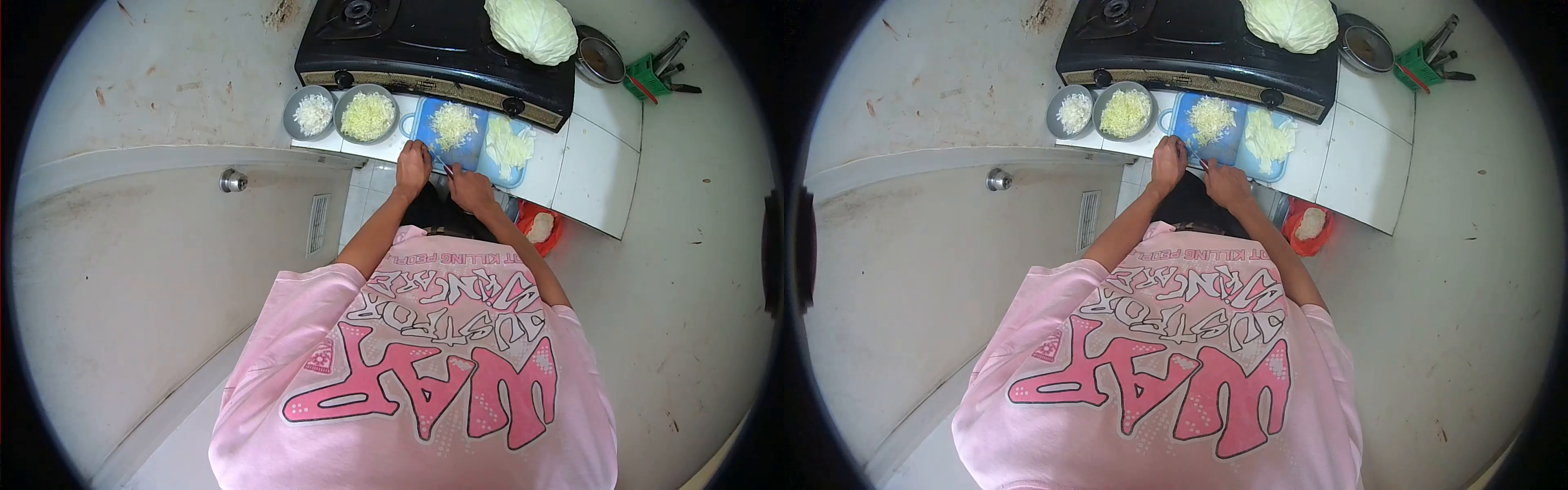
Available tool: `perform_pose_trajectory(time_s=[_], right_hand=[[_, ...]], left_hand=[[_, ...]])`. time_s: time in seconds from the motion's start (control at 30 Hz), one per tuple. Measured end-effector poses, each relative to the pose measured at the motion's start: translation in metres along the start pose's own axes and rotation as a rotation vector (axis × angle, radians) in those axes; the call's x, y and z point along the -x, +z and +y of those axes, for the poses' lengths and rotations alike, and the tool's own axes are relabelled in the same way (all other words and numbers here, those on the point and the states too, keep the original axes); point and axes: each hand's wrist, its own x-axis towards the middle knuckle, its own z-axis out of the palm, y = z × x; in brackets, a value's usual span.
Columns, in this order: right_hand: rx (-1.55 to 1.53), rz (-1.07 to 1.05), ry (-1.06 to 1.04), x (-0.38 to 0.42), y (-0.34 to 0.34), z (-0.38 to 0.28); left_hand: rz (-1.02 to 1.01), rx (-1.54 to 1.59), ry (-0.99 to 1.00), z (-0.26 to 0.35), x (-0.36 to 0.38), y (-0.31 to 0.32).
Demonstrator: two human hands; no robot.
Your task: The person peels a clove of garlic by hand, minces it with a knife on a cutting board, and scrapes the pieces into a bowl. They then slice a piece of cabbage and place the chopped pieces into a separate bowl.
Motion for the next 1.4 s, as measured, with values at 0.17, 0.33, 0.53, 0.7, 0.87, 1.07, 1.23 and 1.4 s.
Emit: perform_pose_trajectory(time_s=[0.17,0.33,0.53,0.7,0.87,1.07,1.23,1.4], right_hand=[[0.055,0.016,-0.004,-0.015,0.028,0.011],[0.089,0.049,-0.029,-0.007,0.006,0.012],[0.021,0.029,0.007,-0.003,-0.008,0.021],[-0.04,0.03,-0.02,0.001,-0.011,0.023],[-0.049,-0.021,-0.112,0.012,-0.006,0.03],[-0.047,-0.022,-0.084,0.002,-0.005,0.043],[-0.018,0.034,-0.035,-0.014,-0.019,0.051],[-0.02,0.07,0.033,-0.016,-0.052,0.035]], left_hand=[[-0.018,-0.025,-0.018,-0.002,-0.001,0.003],[0.015,0.0,-0.013,0.0,0.0,0.0],[0.015,0.024,-0.018,-0.006,0.0,0.003],[0.008,0.261,-0.142,-0.015,0.002,-0.004],[0.021,0.524,-0.402,-0.028,0.013,-0.023],[0.032,0.526,-0.474,-0.028,0.024,-0.037],[0.011,0.524,-0.43,-0.02,0.02,-0.04],[-0.134,0.316,-0.169,0.037,-0.006,-0.069]])
